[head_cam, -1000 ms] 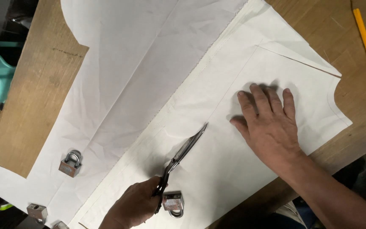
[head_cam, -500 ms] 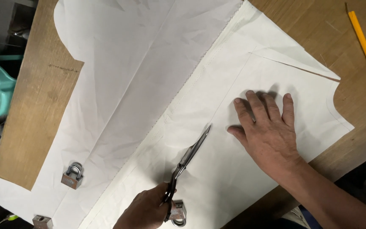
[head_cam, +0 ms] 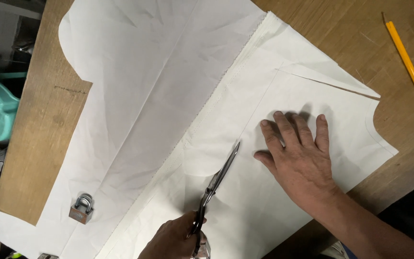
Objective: The person uses large shears to cut a piece of white fabric on a wooden table, guided by pencil lines and secured with padlocks. After cutting, they use a ruler and pencil to draw straight lines on the fabric.
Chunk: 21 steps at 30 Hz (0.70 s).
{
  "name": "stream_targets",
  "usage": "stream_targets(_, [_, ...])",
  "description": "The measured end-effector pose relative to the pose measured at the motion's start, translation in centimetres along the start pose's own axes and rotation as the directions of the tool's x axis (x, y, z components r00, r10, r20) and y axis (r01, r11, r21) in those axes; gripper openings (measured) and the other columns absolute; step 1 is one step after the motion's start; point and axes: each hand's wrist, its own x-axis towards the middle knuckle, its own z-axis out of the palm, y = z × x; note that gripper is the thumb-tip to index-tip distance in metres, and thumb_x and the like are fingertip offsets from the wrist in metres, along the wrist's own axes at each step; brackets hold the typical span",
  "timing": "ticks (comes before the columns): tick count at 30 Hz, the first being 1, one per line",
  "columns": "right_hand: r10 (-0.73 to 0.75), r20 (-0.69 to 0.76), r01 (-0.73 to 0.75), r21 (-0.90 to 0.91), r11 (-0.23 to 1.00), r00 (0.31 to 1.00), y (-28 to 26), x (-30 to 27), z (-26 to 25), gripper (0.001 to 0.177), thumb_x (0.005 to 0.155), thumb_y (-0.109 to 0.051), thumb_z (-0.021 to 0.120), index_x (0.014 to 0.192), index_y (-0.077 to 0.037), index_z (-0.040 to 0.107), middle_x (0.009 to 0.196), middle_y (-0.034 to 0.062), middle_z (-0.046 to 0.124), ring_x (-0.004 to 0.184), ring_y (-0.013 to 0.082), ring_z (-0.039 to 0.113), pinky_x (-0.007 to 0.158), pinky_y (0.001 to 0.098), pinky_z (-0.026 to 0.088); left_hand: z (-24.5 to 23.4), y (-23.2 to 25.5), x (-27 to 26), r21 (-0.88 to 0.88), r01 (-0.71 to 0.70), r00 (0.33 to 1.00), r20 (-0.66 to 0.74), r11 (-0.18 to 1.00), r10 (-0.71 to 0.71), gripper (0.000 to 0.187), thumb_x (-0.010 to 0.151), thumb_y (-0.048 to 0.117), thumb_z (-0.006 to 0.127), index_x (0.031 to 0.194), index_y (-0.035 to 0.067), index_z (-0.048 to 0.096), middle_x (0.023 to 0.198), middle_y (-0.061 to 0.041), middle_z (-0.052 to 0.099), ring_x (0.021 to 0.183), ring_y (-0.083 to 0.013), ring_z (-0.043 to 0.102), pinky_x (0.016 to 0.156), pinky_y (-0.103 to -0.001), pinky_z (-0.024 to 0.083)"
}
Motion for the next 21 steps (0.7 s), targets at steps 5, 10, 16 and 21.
stream_targets(5, [0.008, 0.001, -0.008, -0.001, 1.0, 1.0, 0.0, -0.1, 0.2, 0.064, 0.089, -0.066, 0.07, 0.135, -0.021, 0.066, 0.143, 0.0036, 0.063, 0.126, 0.0255, 0.064, 0.118, 0.0582, 0.038, -0.5, 1.7, -1.0, -0.031, 0.069, 0.997, 0.017, 0.997, -0.069, 0.046, 0.085, 0.019, 0.048, 0.126, 0.035, 0.063, 0.101, 0.014, 0.085, 0.095, -0.0062, 0.079, 0.088, -0.02, 0.059])
stream_targets(10, [0.015, -0.01, -0.015, 0.002, 1.0, 1.0, 0.2, 0.0, 0.2, 0.063, 0.089, -0.066, 0.07, 0.134, -0.021, 0.067, 0.143, 0.0028, 0.064, 0.125, 0.0249, 0.065, 0.118, 0.0579, 0.038, -0.3, 2.2, -1.3, -0.152, 0.103, 0.995, 0.022, 0.983, -0.1, 0.044, 0.085, 0.014, 0.048, 0.122, 0.029, 0.066, 0.087, 0.01, 0.084, 0.082, -0.0051, 0.078, 0.083, -0.018, 0.061])
stream_targets(16, [-0.018, 0.01, 0.016, 0.106, 0.994, 1.0, 2.0, 1.0, -0.4, 0.07, 0.09, -0.063, 0.067, 0.141, -0.017, 0.062, 0.147, 0.0066, 0.061, 0.135, 0.027, 0.058, 0.118, 0.0586, 0.036, -1.0, 4.0, -1.7, -0.213, 0.096, 0.995, 0.039, 0.972, -0.09, 0.044, 0.087, 0.011, 0.046, 0.124, 0.023, 0.066, 0.084, 0.005, 0.081, 0.073, -0.0092, 0.075, 0.078, -0.02, 0.061])
stream_targets(21, [0.008, -0.057, -0.008, -0.001, 1.0, 0.998, 5.0, 3.2, -0.3, 0.072, 0.092, -0.064, 0.069, 0.143, -0.012, 0.066, 0.142, 0.011, 0.066, 0.127, 0.0289, 0.065, 0.117, 0.0559, 0.04, -1.3, 4.9, -1.3, -0.07, 0.084, 0.996, 0.035, 0.994, -0.082, 0.046, 0.087, 0.019, 0.047, 0.128, 0.032, 0.064, 0.097, 0.014, 0.084, 0.076, -0.0074, 0.076, 0.077, -0.02, 0.061])
